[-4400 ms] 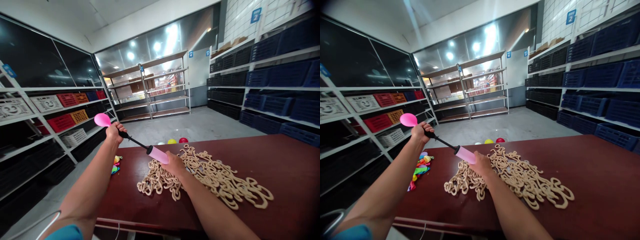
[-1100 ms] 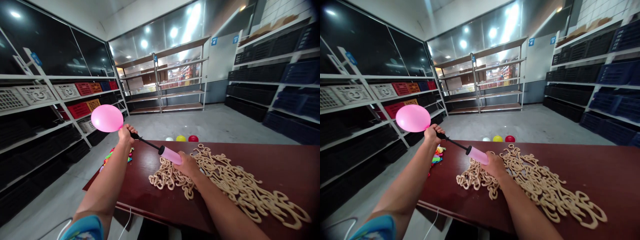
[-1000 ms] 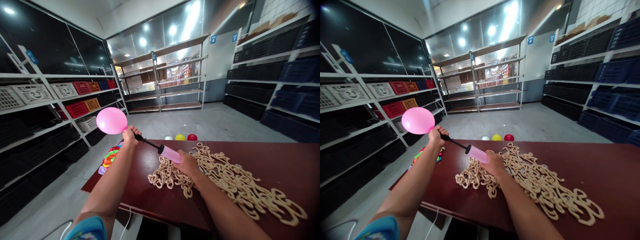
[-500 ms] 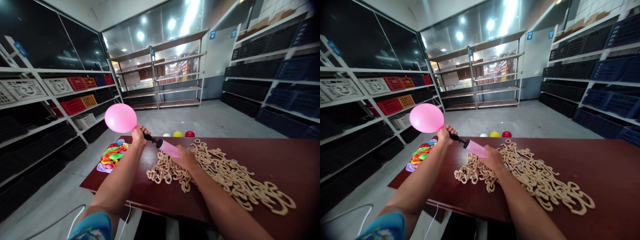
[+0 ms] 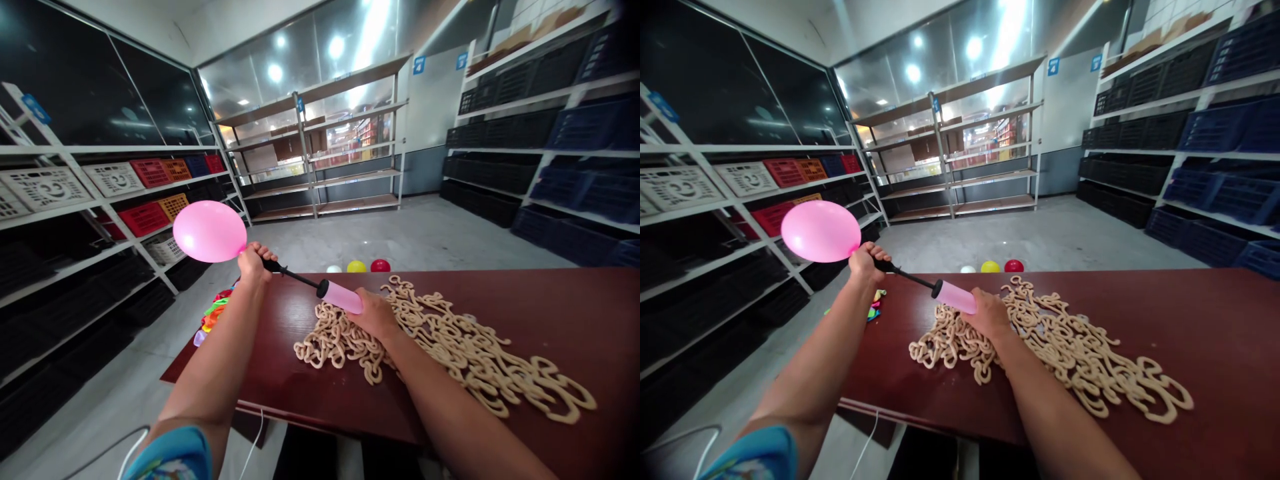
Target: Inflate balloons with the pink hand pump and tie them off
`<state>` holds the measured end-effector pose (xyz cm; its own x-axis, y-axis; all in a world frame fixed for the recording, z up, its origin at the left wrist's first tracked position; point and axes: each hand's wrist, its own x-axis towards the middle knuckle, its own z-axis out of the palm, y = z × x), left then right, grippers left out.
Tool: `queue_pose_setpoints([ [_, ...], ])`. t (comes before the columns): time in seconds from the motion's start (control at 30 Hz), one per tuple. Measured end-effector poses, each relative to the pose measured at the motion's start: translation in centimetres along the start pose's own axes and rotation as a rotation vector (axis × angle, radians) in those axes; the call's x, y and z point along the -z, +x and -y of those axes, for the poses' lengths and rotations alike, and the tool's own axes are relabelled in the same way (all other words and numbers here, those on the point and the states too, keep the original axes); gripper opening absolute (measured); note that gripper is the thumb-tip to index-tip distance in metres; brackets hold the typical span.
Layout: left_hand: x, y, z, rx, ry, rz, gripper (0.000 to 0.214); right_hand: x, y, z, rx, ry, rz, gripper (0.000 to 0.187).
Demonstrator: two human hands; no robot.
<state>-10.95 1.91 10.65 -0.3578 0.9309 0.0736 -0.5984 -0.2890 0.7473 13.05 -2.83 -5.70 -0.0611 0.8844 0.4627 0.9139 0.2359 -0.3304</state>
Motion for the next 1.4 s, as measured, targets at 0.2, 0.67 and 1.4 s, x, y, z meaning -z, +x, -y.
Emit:
queue_pose_setpoints([
  [0.2, -0.8, -2.1, 5.3, 0.084, 0.003, 0.021, 0.017, 0.0, -0.1, 0.3, 0.011, -0.017, 0.002, 0.031],
  [0.67, 0.4, -0.7, 1.0, 0.050, -0.026, -0.045, 0.017, 1.0, 0.1, 0.3, 0.067, 0.032, -0.033, 0.031],
  [1.4, -0.6, -3.7, 8.1, 0.083, -0.039, -0.015, 0.017, -0.1, 0.1, -0.1, 0.033, -0.048, 0.032, 0.033],
])
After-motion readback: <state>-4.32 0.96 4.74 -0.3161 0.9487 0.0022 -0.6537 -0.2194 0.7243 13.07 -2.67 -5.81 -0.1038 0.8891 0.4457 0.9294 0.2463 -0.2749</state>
